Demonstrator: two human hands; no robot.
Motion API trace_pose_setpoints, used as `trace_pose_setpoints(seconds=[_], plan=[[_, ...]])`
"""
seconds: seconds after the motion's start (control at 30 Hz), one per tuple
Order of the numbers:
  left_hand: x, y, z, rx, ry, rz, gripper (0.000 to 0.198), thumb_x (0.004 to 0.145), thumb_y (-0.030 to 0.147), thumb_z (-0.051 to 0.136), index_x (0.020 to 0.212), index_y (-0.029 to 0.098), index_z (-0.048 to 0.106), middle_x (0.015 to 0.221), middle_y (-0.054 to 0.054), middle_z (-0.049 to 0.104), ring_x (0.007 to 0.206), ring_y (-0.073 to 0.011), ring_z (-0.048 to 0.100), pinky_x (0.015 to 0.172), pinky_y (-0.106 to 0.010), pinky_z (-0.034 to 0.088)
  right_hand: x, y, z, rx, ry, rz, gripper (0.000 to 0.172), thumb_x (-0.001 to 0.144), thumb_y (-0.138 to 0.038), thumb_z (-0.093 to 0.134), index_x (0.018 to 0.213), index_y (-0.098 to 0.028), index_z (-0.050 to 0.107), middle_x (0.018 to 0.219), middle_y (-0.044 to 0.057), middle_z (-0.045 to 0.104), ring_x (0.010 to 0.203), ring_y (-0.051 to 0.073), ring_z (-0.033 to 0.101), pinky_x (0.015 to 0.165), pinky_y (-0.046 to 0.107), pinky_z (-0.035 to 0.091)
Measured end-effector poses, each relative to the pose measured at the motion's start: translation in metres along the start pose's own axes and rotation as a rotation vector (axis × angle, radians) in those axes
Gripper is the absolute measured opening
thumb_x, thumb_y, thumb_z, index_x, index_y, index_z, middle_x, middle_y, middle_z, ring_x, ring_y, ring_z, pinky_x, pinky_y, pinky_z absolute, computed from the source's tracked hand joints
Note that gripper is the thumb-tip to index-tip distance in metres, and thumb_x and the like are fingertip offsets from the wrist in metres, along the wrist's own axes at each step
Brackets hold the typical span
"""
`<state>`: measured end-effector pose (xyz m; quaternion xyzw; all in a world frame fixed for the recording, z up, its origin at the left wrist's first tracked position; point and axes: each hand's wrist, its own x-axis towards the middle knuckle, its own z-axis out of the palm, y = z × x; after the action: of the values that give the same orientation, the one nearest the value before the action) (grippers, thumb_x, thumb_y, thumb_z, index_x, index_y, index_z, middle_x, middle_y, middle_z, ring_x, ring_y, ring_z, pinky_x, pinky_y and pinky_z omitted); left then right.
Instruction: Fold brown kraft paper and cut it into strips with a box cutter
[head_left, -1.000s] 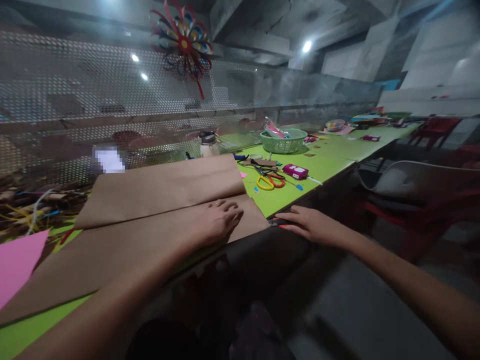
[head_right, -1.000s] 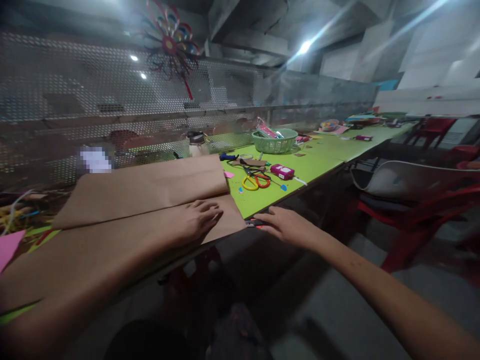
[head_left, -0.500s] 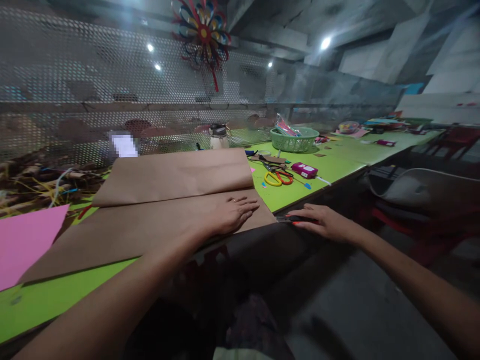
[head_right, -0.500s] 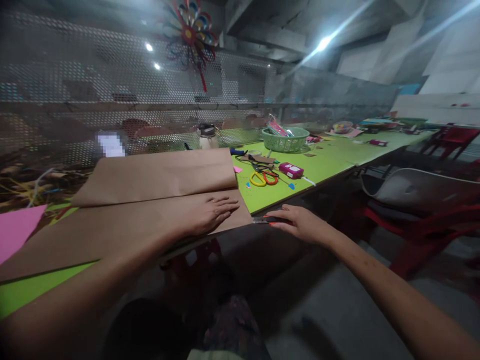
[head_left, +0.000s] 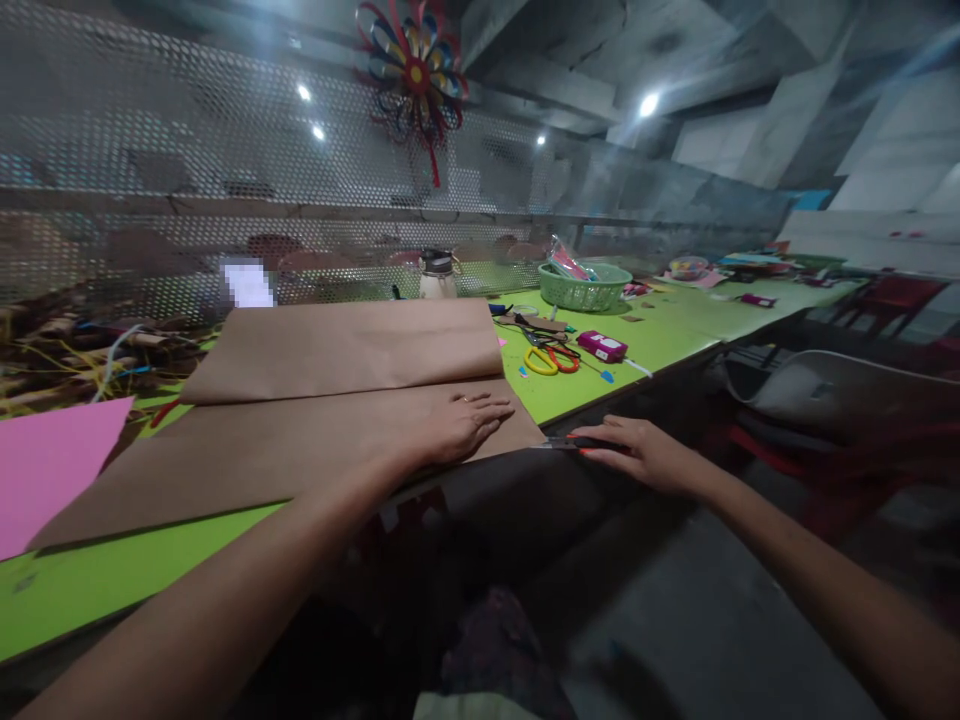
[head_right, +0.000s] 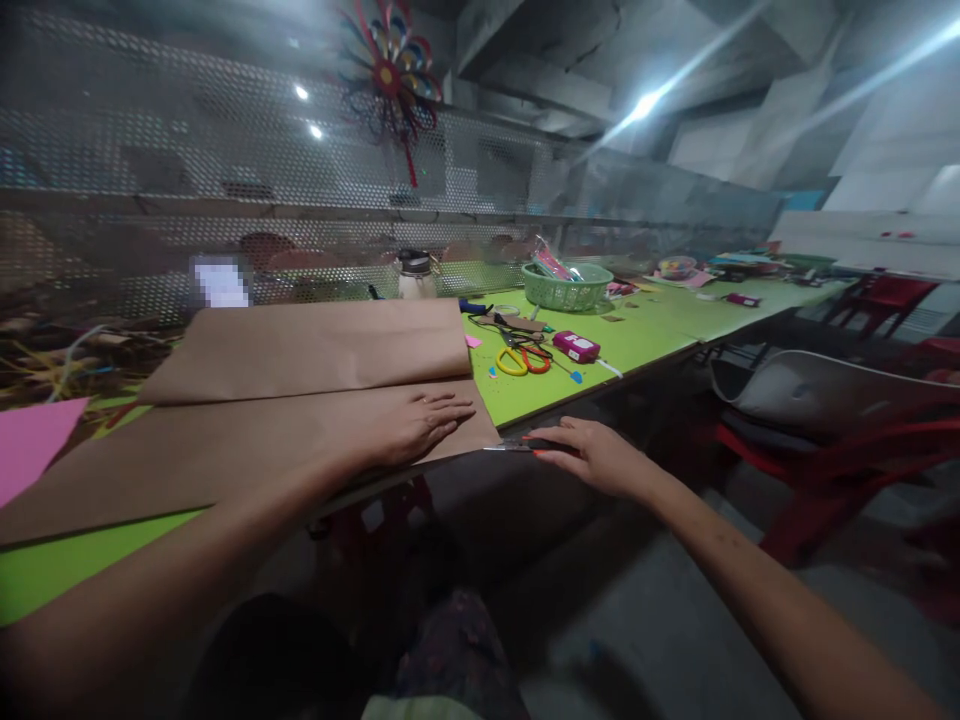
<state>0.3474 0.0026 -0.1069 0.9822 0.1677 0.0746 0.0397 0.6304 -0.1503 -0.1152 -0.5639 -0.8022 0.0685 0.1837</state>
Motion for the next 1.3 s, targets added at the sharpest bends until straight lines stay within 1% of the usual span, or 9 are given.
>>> trace_pose_setpoints(seconds=[0.13, 0.27, 0.37, 0.5, 0.7, 0.8, 1.0, 1.3], plan=[[-0.001, 0.002, -0.001, 0.005, -0.014, -0.014, 0.046, 0.098, 0.037, 0.021, 0.140, 0.024, 0.037, 0.146, 0.000, 0.040, 0.136, -0.0199, 0.030, 0.110, -0.035, 0.023, 0.010, -0.007, 0.002, 0.008, -0.031, -0.019, 0.040, 0.093, -0.047, 0.043, 0.126, -0.028, 0.058, 0.097, 0.008, 0.060, 0.087, 0.020, 0.059, 0.080, 0.034, 0.047], [0.000, 0.003, 0.000, -0.005, -0.008, -0.026, 0.045, 0.098, 0.036, 0.022, 0.139, 0.026, 0.037, 0.146, 0.001, 0.039, 0.136, -0.0198, 0.030, 0.110, -0.037, 0.024, 0.018, -0.015, 0.003, -0.010, -0.047, -0.034, 0.042, 0.094, -0.047, 0.042, 0.127, -0.027, 0.058, 0.095, 0.008, 0.060, 0.086, 0.020, 0.059, 0.080, 0.035, 0.048], [0.000, 0.003, 0.000, -0.009, -0.016, -0.015, 0.045, 0.098, 0.034, 0.022, 0.138, 0.024, 0.038, 0.145, -0.001, 0.040, 0.137, -0.0190, 0.030, 0.110, -0.036, 0.023, 0.021, -0.020, 0.005, -0.013, -0.049, -0.044, 0.042, 0.094, -0.047, 0.043, 0.126, -0.026, 0.058, 0.095, 0.008, 0.061, 0.087, 0.021, 0.059, 0.080, 0.035, 0.048], [-0.001, 0.003, 0.000, -0.013, -0.015, -0.028, 0.045, 0.097, 0.034, 0.022, 0.138, 0.023, 0.039, 0.146, -0.001, 0.039, 0.136, -0.0202, 0.030, 0.110, -0.039, 0.024, 0.019, -0.026, 0.006, -0.006, -0.046, -0.043, 0.041, 0.094, -0.046, 0.044, 0.125, -0.025, 0.059, 0.099, 0.009, 0.063, 0.090, 0.022, 0.060, 0.082, 0.035, 0.048], [-0.001, 0.002, 0.002, -0.008, 0.003, -0.013, 0.046, 0.098, 0.035, 0.021, 0.138, 0.023, 0.040, 0.144, -0.003, 0.042, 0.135, -0.0216, 0.032, 0.108, -0.039, 0.026, 0.011, -0.033, 0.006, -0.027, -0.029, -0.007, 0.040, 0.094, -0.046, 0.043, 0.126, -0.029, 0.058, 0.101, 0.008, 0.064, 0.091, 0.022, 0.060, 0.082, 0.035, 0.048], [-0.001, 0.002, 0.003, -0.007, -0.007, -0.016, 0.046, 0.098, 0.035, 0.021, 0.138, 0.022, 0.039, 0.144, -0.003, 0.042, 0.135, -0.0212, 0.032, 0.108, -0.039, 0.026, 0.016, -0.038, 0.009, -0.027, -0.024, -0.028, 0.040, 0.094, -0.045, 0.044, 0.125, -0.026, 0.059, 0.102, 0.008, 0.064, 0.093, 0.022, 0.060, 0.084, 0.034, 0.047], [0.000, 0.000, 0.004, 0.006, -0.002, -0.005, 0.045, 0.098, 0.035, 0.021, 0.138, 0.024, 0.038, 0.145, -0.002, 0.040, 0.135, -0.0213, 0.032, 0.108, -0.040, 0.027, 0.026, -0.051, 0.018, -0.070, -0.011, -0.039, 0.042, 0.094, -0.045, 0.043, 0.122, -0.019, 0.061, 0.101, 0.011, 0.065, 0.092, 0.023, 0.061, 0.083, 0.035, 0.048], [0.002, -0.004, 0.006, 0.002, -0.019, 0.019, 0.046, 0.097, 0.035, 0.021, 0.139, 0.022, 0.037, 0.147, -0.003, 0.038, 0.136, -0.0197, 0.031, 0.110, -0.039, 0.025, 0.032, -0.074, 0.030, -0.042, 0.025, -0.038, 0.037, 0.093, -0.043, 0.046, 0.119, -0.022, 0.063, 0.107, 0.009, 0.067, 0.097, 0.023, 0.062, 0.087, 0.034, 0.048]])
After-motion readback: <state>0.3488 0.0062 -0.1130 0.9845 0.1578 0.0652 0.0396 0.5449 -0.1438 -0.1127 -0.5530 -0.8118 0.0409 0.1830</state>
